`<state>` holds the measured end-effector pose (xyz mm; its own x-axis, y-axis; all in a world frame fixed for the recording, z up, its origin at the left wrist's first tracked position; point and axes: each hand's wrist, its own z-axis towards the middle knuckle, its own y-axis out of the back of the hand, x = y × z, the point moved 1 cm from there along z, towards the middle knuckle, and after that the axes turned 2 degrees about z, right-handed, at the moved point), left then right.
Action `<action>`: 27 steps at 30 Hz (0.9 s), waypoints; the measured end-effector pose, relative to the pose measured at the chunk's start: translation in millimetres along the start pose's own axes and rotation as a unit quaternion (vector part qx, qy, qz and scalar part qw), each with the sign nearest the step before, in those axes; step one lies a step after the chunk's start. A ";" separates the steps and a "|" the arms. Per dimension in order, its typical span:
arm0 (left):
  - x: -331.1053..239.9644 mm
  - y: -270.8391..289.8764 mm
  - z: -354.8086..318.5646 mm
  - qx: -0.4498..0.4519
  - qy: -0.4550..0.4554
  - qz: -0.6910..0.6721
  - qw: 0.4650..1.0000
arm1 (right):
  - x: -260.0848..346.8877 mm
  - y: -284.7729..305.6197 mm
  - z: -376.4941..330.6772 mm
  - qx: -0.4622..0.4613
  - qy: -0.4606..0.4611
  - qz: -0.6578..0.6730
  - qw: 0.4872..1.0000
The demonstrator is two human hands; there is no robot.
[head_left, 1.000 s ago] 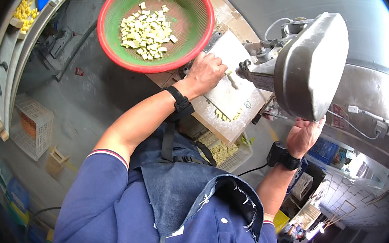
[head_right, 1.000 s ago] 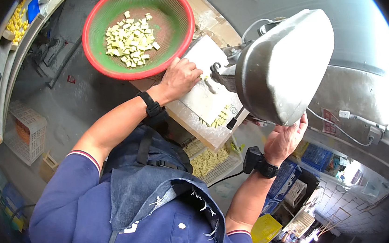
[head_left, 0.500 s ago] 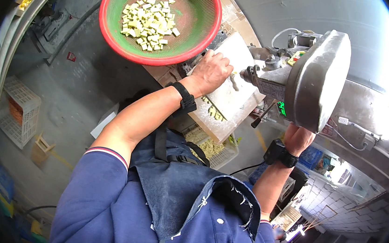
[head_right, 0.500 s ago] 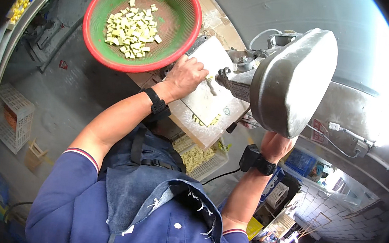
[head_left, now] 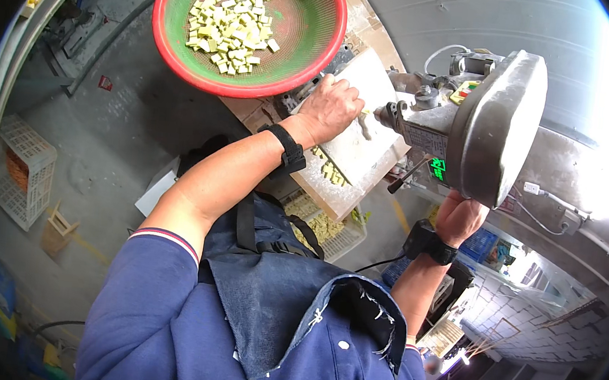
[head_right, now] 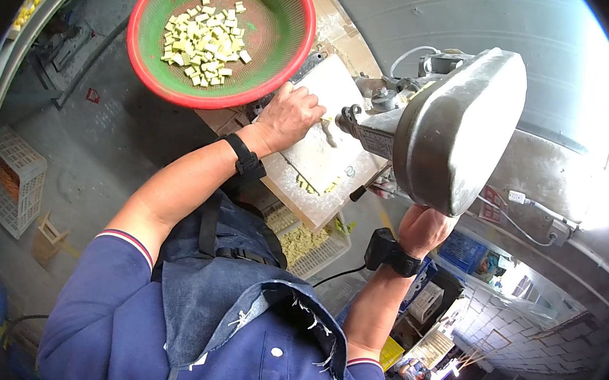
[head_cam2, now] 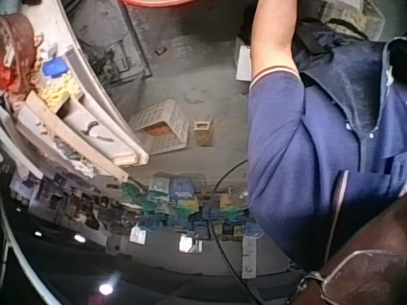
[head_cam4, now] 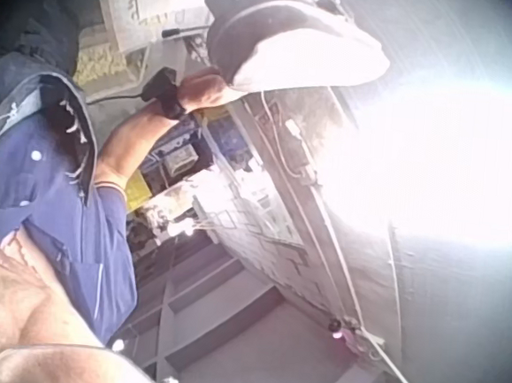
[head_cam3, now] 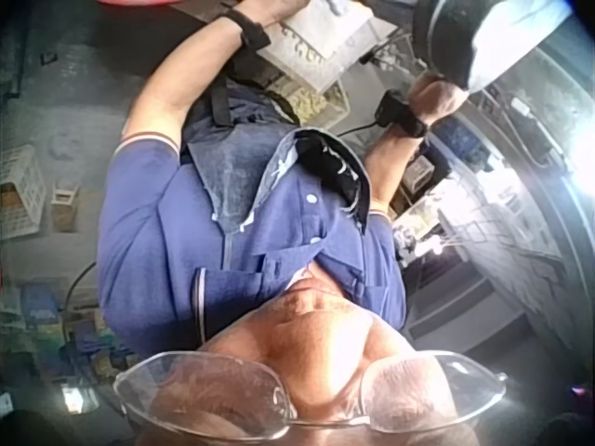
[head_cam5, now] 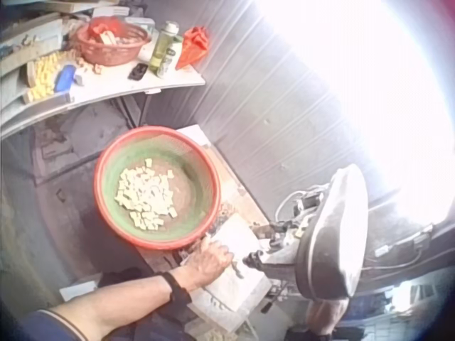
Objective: Manually stamping or punching small plastic blocks using a bench-top press machine.
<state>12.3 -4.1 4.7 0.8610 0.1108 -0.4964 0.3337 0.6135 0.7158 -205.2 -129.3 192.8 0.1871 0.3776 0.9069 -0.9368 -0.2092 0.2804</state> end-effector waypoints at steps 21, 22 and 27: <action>-0.3 -1.1 0.0 -0.011 -0.004 0.006 1.000 | 2.6 -12.9 -27.6 -0.002 -0.032 0.127 0.991; -0.4 -0.7 0.1 -0.009 -0.004 0.006 1.000 | 1.8 -13.4 -29.5 -0.002 -0.031 0.128 0.991; -0.5 2.8 -0.4 -0.004 -0.007 0.012 1.000 | 8.5 -28.4 -42.5 -0.022 -0.008 0.136 0.990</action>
<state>12.7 -2.2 6.8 0.8737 0.1155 -0.4725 0.3094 0.6176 0.7231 -189.6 -81.8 179.2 -0.0688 0.2979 0.9521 -0.9653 -0.2607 0.0119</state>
